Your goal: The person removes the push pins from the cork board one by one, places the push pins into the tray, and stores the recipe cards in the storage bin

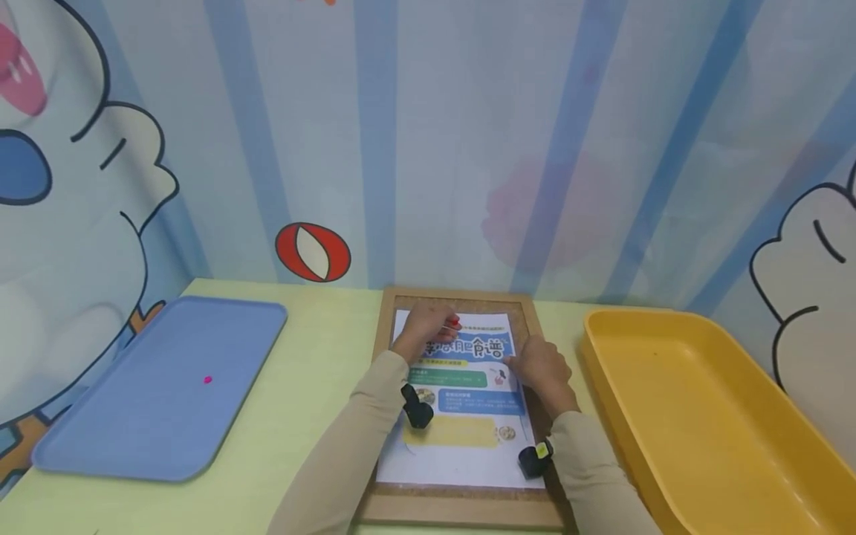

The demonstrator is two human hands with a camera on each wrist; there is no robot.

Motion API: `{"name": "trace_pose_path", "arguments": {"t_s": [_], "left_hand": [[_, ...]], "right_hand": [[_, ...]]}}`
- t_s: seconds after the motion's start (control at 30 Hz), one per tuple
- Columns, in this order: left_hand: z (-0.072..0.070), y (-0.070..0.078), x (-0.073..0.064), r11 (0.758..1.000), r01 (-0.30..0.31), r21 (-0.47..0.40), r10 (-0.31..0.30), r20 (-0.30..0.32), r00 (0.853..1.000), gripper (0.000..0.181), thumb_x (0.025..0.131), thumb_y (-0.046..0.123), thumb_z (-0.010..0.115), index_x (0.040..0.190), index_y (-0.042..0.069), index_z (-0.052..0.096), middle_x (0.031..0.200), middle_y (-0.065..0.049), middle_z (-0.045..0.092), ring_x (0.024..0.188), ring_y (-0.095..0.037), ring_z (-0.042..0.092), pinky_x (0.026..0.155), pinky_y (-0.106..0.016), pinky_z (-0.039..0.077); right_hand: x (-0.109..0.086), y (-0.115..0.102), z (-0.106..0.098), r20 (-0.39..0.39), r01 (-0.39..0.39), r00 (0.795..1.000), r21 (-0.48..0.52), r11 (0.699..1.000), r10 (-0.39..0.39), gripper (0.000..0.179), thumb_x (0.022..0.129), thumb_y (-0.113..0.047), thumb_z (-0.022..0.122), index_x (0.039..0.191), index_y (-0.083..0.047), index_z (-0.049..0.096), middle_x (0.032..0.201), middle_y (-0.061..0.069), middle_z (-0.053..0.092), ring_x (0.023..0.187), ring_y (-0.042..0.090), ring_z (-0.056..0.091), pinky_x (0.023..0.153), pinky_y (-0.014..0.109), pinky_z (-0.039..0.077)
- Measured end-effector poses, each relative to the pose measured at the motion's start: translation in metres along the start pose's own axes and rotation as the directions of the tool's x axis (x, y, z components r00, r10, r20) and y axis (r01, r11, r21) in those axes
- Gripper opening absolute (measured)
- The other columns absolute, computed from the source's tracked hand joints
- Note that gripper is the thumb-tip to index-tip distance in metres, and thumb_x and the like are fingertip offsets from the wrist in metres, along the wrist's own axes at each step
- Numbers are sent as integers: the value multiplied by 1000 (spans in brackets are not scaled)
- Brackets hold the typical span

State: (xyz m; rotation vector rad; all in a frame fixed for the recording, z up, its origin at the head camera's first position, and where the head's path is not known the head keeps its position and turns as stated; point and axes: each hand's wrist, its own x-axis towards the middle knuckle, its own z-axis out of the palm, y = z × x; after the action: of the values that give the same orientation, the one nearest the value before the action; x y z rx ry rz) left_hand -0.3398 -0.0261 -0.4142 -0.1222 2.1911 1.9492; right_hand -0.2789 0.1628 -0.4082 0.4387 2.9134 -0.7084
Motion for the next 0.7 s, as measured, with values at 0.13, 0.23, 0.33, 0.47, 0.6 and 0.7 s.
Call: {"name": "trace_pose_path", "arguments": {"t_s": [0.13,0.23,0.33,0.47,0.6,0.7], "left_hand": [[-4,1,-1,1000,-8,2,8,-11,1000,30,101,24,56,102,-3,70,92,-12,74,71,-14,71,66,-23,58],[-7,1,-4,1000,-7,3,7,-26,1000,29,100,23,57,102,-2,71,93,-12,74,71,-14,71,66,-24,59],[-11,0,-6,1000,-18,-6,17,-34,999,30,100,25,57,105,-1,71,97,-13,74,71,-14,71,67,-25,59],[-19,-1,-9,999,-35,1,35,-40,999,37,103,31,52,110,0,71,102,-13,74,73,-14,73,69,-25,59],[-31,2,-10,1000,-15,22,16,-50,999,36,102,30,52,111,1,70,105,-13,75,78,-15,74,72,-26,59],[-42,3,-10,1000,11,23,-9,-81,997,32,99,26,54,110,1,71,105,-13,75,79,-16,74,71,-25,59]], "right_hand": [[-1,-1,0,-2,-9,1000,-4,1000,9,35,94,-27,69,113,2,66,85,13,68,76,28,66,75,40,49],[-1,-2,0,-1,-9,1000,-10,1000,9,36,94,-28,69,114,2,66,86,13,68,77,28,65,77,41,48],[-2,-2,0,-1,-1,1000,-12,1000,1,36,94,-27,69,115,2,65,86,14,68,78,29,65,77,41,47],[-1,-2,0,-10,7,1000,-7,1000,-7,35,94,-27,69,114,1,66,87,13,68,77,28,65,77,41,48],[-2,-2,0,-17,9,1000,-4,1000,-9,34,94,-27,69,115,0,66,88,13,69,76,28,66,76,41,49],[-2,-1,0,-17,6,1000,-9,1000,-6,34,94,-27,69,115,0,66,88,13,69,77,28,66,76,41,50]]}}
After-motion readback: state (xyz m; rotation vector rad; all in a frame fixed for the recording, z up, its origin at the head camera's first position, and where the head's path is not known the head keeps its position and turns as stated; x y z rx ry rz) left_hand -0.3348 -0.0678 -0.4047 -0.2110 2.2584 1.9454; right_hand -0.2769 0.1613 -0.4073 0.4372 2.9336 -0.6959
